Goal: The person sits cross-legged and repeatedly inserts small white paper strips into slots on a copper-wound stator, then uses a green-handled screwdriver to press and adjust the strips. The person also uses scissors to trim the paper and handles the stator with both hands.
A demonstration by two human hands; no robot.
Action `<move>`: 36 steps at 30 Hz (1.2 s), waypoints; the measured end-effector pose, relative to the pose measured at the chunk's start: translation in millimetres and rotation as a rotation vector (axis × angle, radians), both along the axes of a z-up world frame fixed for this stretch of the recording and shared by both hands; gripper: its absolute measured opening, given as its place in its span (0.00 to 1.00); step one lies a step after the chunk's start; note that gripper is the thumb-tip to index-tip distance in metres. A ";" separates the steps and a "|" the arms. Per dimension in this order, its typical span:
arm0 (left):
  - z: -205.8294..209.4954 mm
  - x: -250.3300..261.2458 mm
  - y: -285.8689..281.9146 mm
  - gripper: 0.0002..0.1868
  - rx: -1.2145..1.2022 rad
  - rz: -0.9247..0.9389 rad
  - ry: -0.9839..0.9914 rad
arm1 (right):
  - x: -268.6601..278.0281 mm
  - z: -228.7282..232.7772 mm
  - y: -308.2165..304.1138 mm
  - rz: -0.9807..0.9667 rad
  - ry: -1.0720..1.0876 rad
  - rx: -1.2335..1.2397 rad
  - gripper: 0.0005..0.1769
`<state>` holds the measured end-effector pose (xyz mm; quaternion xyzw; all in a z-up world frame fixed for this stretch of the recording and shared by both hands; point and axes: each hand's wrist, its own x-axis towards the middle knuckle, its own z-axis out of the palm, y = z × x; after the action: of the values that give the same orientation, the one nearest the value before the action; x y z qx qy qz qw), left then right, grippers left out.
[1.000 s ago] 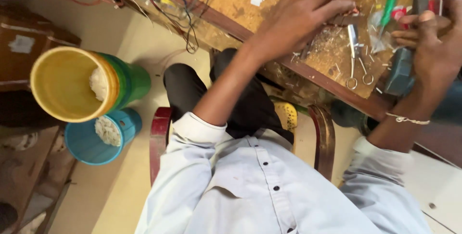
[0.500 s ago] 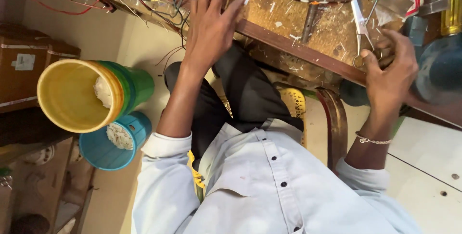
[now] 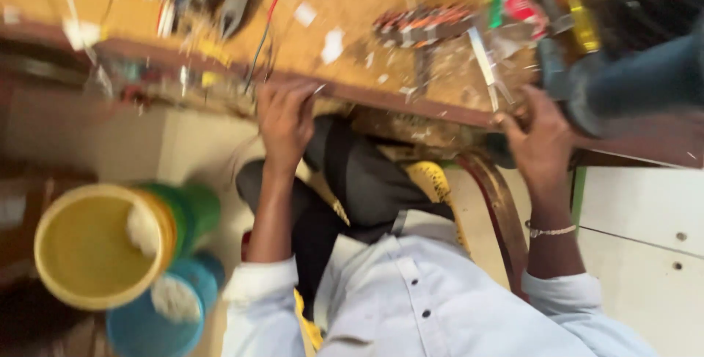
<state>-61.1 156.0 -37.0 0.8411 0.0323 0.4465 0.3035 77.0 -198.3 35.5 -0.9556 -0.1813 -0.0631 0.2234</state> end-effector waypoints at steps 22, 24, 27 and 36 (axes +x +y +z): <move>72.6 -28.0 -51.6 0.05 -1.010 -0.302 0.130 | -55.3 -34.3 3.6 0.289 0.772 1.027 0.29; 69.8 -33.0 -54.0 0.06 -0.978 -0.311 0.199 | -53.1 -39.1 19.5 0.481 0.972 0.861 0.34; 65.7 -32.9 -47.1 0.08 -0.875 -0.308 0.204 | -41.9 -39.6 55.3 0.740 1.207 0.512 0.41; 67.3 -28.9 -34.6 0.08 -0.906 -0.185 0.155 | -33.7 -20.3 117.9 0.949 1.212 0.181 0.40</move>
<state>-90.1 121.4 30.3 0.6541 0.1713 0.2941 0.6755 43.3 -80.3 15.3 -0.6212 -0.4115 0.5588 0.3640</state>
